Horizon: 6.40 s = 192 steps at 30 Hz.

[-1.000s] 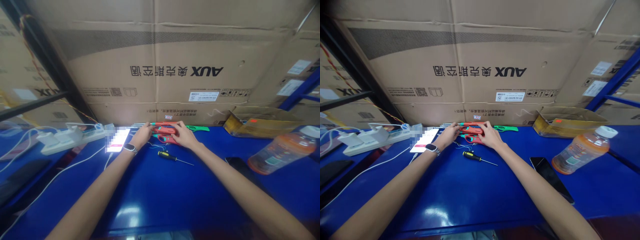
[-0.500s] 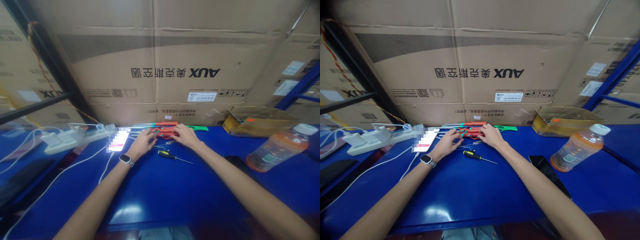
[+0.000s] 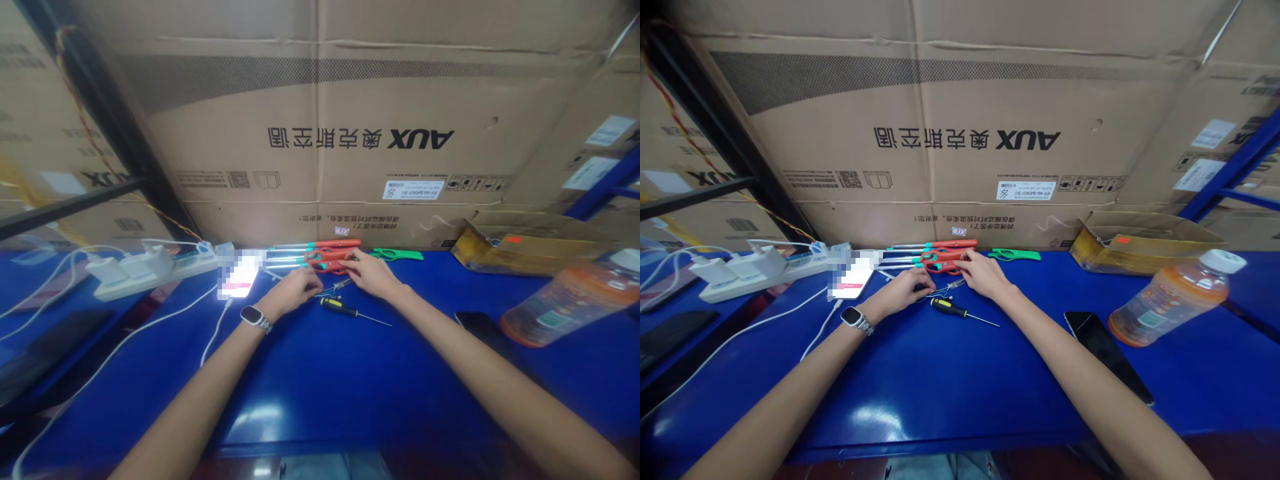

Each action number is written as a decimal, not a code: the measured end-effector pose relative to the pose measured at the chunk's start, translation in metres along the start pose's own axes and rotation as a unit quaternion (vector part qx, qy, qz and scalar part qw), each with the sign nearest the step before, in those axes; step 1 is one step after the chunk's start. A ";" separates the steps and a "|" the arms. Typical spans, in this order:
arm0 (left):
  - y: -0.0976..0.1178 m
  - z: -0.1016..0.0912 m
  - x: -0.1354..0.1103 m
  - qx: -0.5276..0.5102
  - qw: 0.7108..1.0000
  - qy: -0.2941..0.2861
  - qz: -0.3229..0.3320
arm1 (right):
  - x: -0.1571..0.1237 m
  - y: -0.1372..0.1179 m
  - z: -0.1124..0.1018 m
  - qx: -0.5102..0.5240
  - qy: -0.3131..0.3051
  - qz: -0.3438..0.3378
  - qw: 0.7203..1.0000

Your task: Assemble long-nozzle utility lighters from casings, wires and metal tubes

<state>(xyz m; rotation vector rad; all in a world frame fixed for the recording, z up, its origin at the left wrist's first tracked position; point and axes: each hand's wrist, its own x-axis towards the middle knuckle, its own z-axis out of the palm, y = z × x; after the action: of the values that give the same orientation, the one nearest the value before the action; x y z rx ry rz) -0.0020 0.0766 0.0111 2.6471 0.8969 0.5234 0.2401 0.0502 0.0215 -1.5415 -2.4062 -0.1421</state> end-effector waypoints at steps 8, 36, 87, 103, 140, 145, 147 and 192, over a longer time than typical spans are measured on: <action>-0.010 -0.021 -0.031 0.093 0.994 0.027 -0.050 | -0.023 -0.014 -0.004 0.002 -0.002 -0.002 1.000; 0.060 0.022 0.098 0.132 0.990 0.029 0.025 | -0.065 0.046 -0.011 0.055 0.068 0.279 0.956; 0.038 -0.006 -0.035 -0.624 0.717 0.186 -0.249 | -0.027 -0.050 -0.001 0.596 -0.017 0.132 0.792; 0.050 -0.005 -0.034 -0.620 0.680 0.229 -0.317 | -0.025 -0.035 0.006 0.621 0.009 0.173 0.764; 0.031 -0.015 -0.040 -0.570 0.694 0.292 -0.330 | -0.054 -0.050 -0.008 0.186 -0.009 0.044 0.981; 0.031 -0.018 -0.043 -0.574 0.692 0.292 -0.325 | -0.057 -0.048 -0.004 0.162 -0.025 0.052 0.985; 0.033 -0.020 -0.044 -0.579 0.694 0.274 -0.328 | -0.055 -0.046 -0.004 0.177 -0.024 0.045 0.983; 0.007 -0.021 -0.036 0.285 0.954 -0.017 -0.095 | -0.005 -0.041 -0.015 -0.021 -0.105 0.006 0.994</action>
<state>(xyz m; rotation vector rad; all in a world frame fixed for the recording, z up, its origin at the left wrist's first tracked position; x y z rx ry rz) -0.0339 0.0518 0.0237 2.9965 1.4570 0.1836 0.2079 0.0255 0.0371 -1.6633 -2.5679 -0.0302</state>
